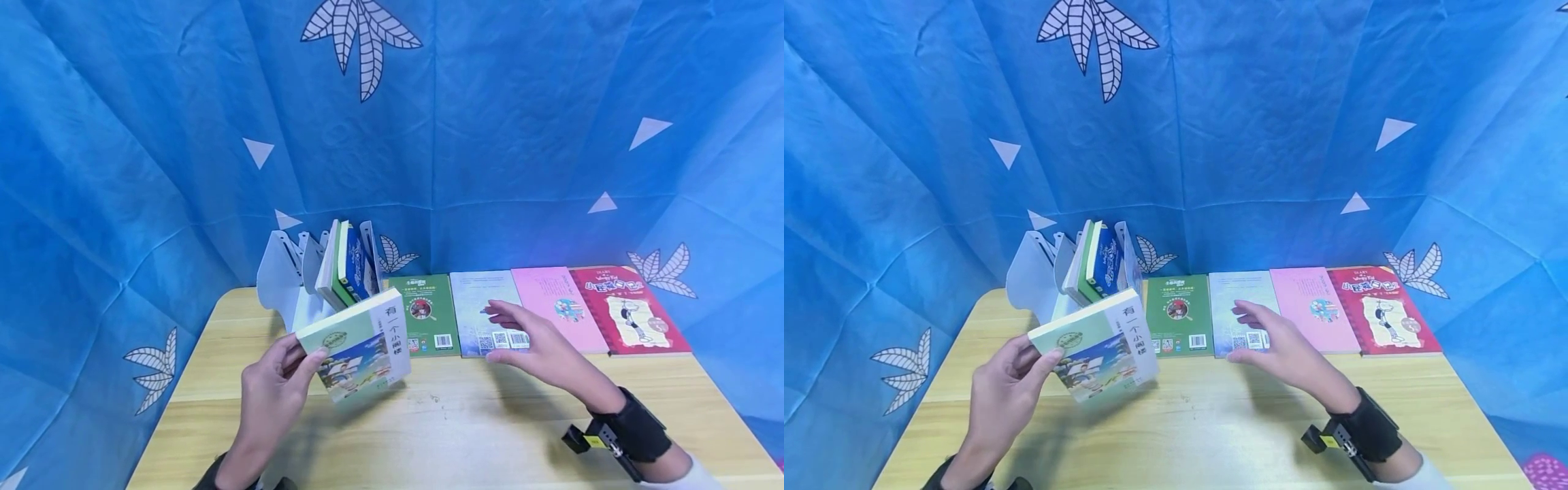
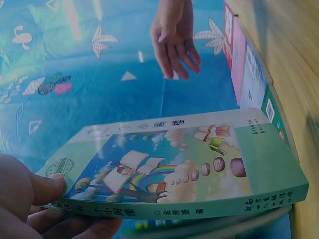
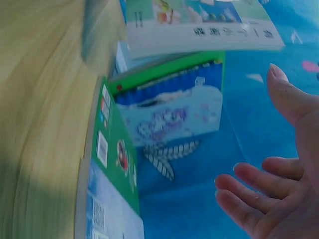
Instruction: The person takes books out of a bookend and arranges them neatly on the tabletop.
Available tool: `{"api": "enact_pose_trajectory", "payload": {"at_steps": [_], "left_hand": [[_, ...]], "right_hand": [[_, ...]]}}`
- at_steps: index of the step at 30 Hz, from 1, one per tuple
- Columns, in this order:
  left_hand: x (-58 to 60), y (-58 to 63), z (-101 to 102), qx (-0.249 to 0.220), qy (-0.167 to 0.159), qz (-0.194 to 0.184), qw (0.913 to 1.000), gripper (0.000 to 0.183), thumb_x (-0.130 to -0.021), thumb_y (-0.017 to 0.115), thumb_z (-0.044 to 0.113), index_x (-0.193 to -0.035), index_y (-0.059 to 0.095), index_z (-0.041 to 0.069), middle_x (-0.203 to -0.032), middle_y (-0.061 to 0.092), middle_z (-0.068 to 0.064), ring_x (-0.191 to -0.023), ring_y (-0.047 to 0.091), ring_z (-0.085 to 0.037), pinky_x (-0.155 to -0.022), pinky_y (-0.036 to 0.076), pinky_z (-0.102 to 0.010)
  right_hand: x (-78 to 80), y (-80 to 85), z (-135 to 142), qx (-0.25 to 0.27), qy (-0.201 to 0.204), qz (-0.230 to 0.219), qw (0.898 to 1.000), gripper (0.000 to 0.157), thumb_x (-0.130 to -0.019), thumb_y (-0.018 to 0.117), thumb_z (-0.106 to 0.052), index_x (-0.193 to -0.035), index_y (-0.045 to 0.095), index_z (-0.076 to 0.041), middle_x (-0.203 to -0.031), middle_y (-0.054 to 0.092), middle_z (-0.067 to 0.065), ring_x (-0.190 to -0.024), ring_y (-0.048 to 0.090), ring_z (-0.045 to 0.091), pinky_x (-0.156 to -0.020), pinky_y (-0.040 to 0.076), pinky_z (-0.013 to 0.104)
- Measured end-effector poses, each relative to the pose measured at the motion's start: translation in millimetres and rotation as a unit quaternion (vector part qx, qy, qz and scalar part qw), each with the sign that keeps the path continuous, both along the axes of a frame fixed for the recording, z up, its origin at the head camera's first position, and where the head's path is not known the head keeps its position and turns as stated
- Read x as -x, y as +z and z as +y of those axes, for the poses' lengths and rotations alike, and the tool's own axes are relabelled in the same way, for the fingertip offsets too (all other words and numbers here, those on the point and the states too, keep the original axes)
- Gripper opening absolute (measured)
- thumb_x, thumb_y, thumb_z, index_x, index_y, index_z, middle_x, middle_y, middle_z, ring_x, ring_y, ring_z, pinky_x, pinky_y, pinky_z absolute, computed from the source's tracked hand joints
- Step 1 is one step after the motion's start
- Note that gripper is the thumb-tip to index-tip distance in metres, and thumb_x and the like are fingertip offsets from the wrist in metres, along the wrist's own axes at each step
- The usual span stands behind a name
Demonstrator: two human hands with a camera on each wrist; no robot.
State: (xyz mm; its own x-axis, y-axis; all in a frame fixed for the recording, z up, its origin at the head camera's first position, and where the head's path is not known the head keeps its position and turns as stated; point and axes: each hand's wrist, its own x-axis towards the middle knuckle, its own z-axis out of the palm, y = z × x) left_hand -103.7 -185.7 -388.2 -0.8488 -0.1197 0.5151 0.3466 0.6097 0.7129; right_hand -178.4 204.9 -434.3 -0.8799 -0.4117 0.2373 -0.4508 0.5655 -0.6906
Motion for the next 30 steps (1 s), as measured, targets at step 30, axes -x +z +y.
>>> {"api": "enact_pose_trajectory", "payload": {"at_steps": [30], "left_hand": [[-15.0,2.0,39.9,-0.041,-0.171,-0.03,0.9841,0.024,-0.089,0.078,0.004,-0.112,0.071,0.002,-0.105,0.081,-0.016,-0.092,0.08,-0.022,-0.076,0.065,-0.02]], "right_hand": [[-37.9,11.7,-46.6,0.042,0.093,-0.029,0.994,0.079,-0.086,0.084,-0.031,-0.151,0.046,-0.007,-0.137,0.069,0.008,-0.121,0.072,0.028,-0.102,0.062,0.043]]}}
